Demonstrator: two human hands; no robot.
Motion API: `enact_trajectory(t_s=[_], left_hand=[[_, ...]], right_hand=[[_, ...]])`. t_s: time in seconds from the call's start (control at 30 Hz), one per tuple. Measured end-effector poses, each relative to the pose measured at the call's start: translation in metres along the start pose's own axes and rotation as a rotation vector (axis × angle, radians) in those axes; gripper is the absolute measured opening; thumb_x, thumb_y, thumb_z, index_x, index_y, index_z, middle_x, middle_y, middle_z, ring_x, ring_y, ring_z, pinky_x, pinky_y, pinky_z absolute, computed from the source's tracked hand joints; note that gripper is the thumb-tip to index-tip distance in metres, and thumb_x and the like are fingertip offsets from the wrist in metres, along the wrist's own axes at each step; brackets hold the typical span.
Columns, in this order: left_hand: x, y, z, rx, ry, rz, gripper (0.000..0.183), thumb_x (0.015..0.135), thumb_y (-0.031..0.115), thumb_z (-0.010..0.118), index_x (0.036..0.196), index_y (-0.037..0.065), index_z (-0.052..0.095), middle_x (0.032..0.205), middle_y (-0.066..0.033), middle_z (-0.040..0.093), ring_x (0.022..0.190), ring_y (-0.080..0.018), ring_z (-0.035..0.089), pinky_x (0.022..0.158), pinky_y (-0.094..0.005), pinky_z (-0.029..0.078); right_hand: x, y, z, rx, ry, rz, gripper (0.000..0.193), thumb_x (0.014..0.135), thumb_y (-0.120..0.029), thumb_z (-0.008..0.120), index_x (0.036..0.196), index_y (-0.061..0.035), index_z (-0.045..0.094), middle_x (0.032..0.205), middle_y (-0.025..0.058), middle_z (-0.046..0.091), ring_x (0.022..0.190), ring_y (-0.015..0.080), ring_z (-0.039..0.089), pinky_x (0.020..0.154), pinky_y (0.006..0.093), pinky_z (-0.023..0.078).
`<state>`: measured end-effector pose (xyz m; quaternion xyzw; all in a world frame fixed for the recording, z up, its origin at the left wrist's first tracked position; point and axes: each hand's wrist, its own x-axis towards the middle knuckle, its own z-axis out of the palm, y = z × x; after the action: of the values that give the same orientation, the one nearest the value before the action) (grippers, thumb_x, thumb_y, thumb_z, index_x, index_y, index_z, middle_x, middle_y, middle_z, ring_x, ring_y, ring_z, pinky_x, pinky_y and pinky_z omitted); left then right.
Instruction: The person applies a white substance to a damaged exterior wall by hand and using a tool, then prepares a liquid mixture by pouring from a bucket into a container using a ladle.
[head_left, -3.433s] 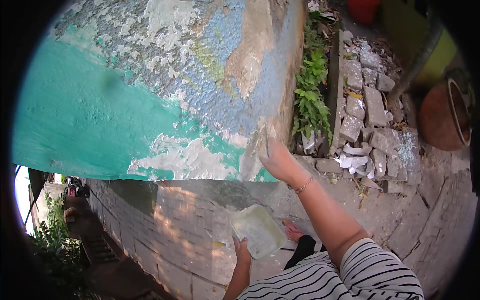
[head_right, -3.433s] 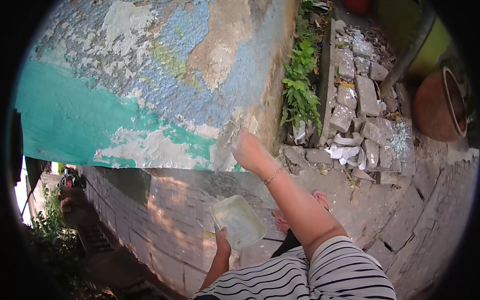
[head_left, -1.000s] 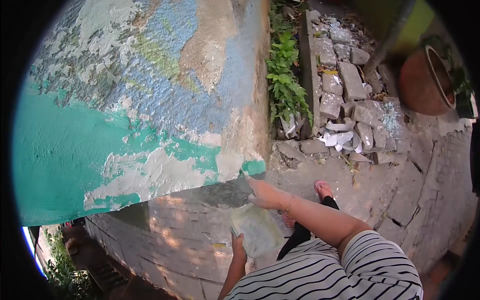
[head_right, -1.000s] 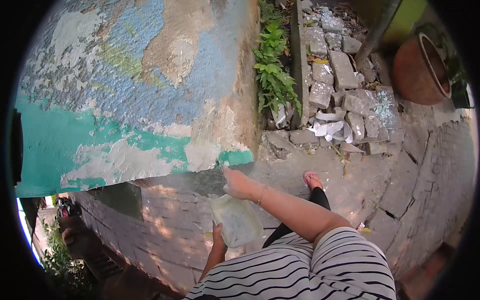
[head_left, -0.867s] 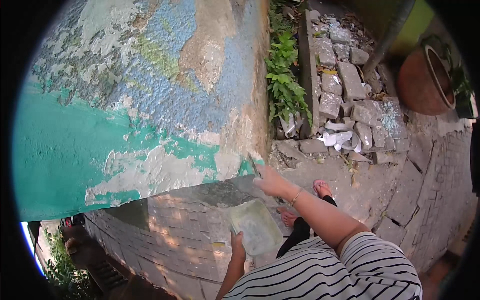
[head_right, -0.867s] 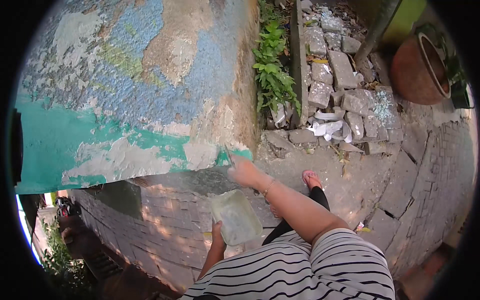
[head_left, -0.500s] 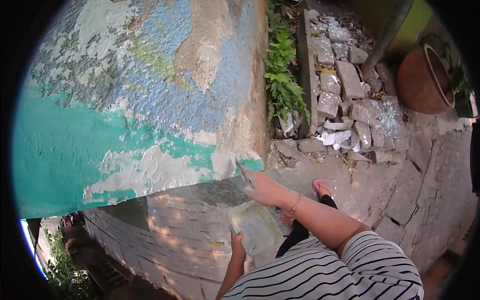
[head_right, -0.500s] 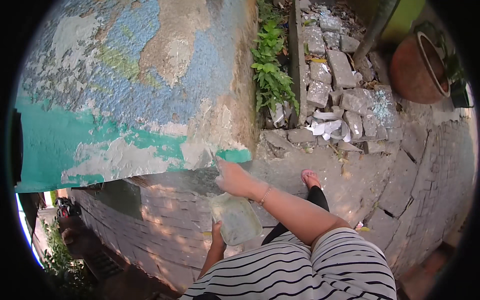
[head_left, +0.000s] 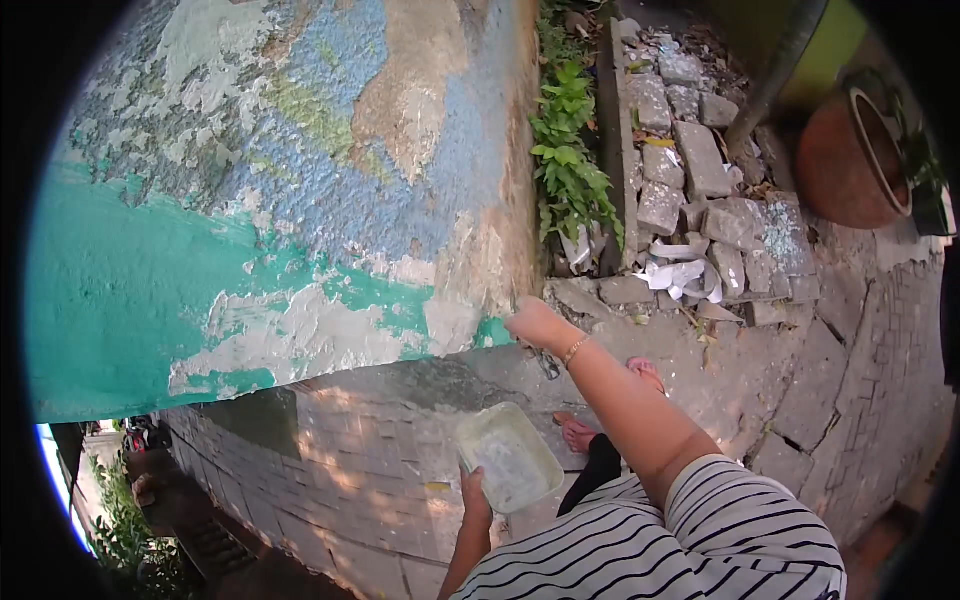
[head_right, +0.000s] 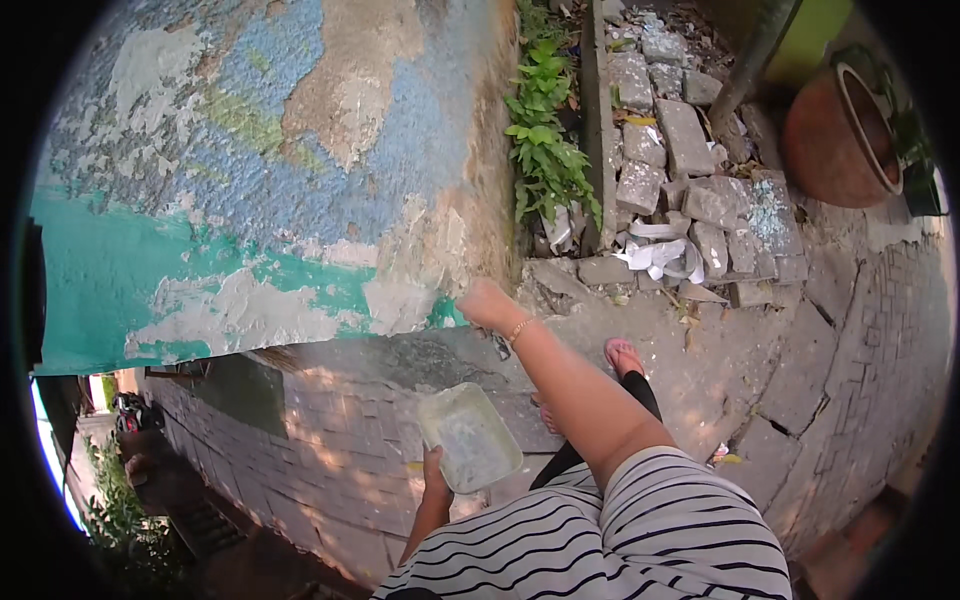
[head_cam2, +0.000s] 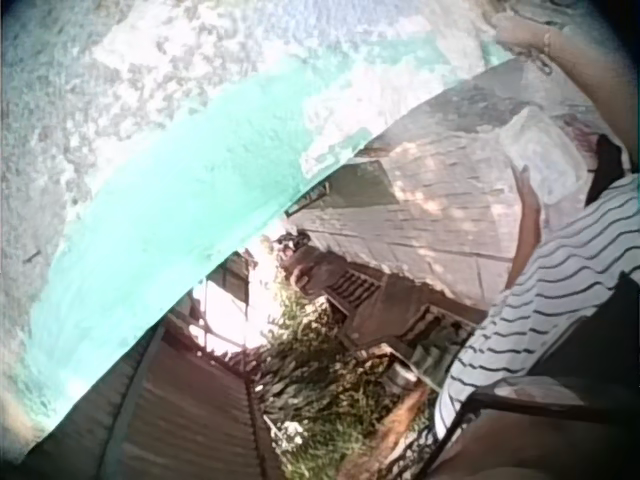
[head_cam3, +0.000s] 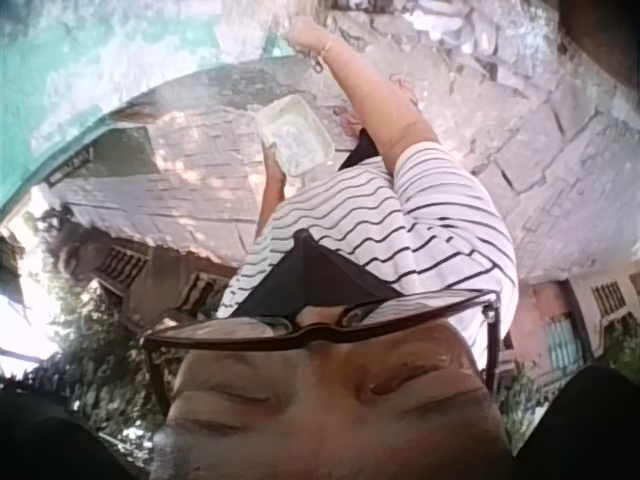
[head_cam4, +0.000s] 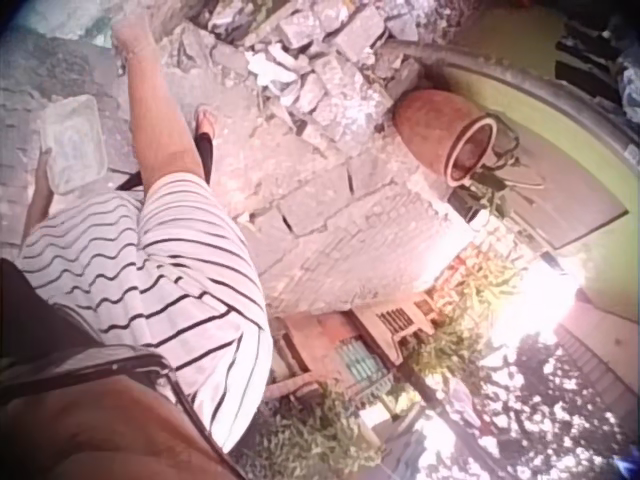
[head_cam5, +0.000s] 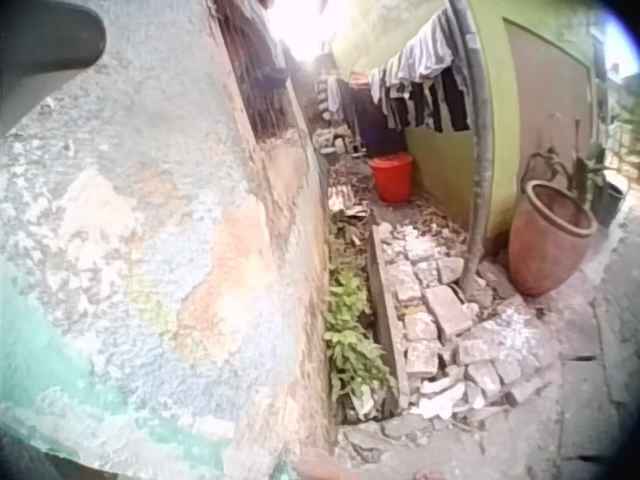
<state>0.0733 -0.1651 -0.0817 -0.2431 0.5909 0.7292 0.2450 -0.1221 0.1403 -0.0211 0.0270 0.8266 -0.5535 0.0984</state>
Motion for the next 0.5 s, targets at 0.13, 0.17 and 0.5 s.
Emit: enact_trajectory(t_s=[0.13, 0.17, 0.5], left_hand=[[-0.002, -0.005, -0.011, 0.014, -0.016, 0.041, 0.063, 0.080, 0.029, 0.052, 0.134, 0.005, 0.033, 0.119, -0.0139, 0.051, 0.107, -0.0274, 0.055, 0.088, -0.0403, 0.048], [-0.004, -0.006, -0.014, 0.022, -0.019, 0.006, 0.064, 0.080, 0.029, 0.051, 0.136, 0.006, 0.031, 0.121, -0.0140, 0.049, 0.108, -0.0271, 0.053, 0.090, -0.0394, 0.046], [0.003, -0.004, -0.019, -0.012, -0.047, -0.060, 0.062, 0.081, 0.027, 0.050, 0.137, 0.007, 0.031, 0.119, -0.0131, 0.049, 0.108, -0.0256, 0.051, 0.090, -0.0373, 0.045]], right_hand=[[0.020, -0.040, 0.009, -0.054, -0.231, -0.016, 0.024, 0.074, -0.015, 0.056, 0.082, 0.0078, 0.056, 0.078, 0.0288, 0.059, 0.078, 0.0372, 0.062, 0.071, 0.0422, 0.048], [0.007, -0.073, -0.005, 0.179, -0.291, 0.222, 0.028, 0.075, -0.015, 0.056, 0.091, 0.0076, 0.055, 0.085, 0.0293, 0.060, 0.083, 0.0377, 0.061, 0.074, 0.0418, 0.047], [-0.024, -0.097, -0.022, 0.314, -0.038, 0.189, 0.032, 0.078, -0.016, 0.055, 0.087, 0.0139, 0.053, 0.087, 0.0348, 0.057, 0.086, 0.0399, 0.060, 0.077, 0.0417, 0.048]])
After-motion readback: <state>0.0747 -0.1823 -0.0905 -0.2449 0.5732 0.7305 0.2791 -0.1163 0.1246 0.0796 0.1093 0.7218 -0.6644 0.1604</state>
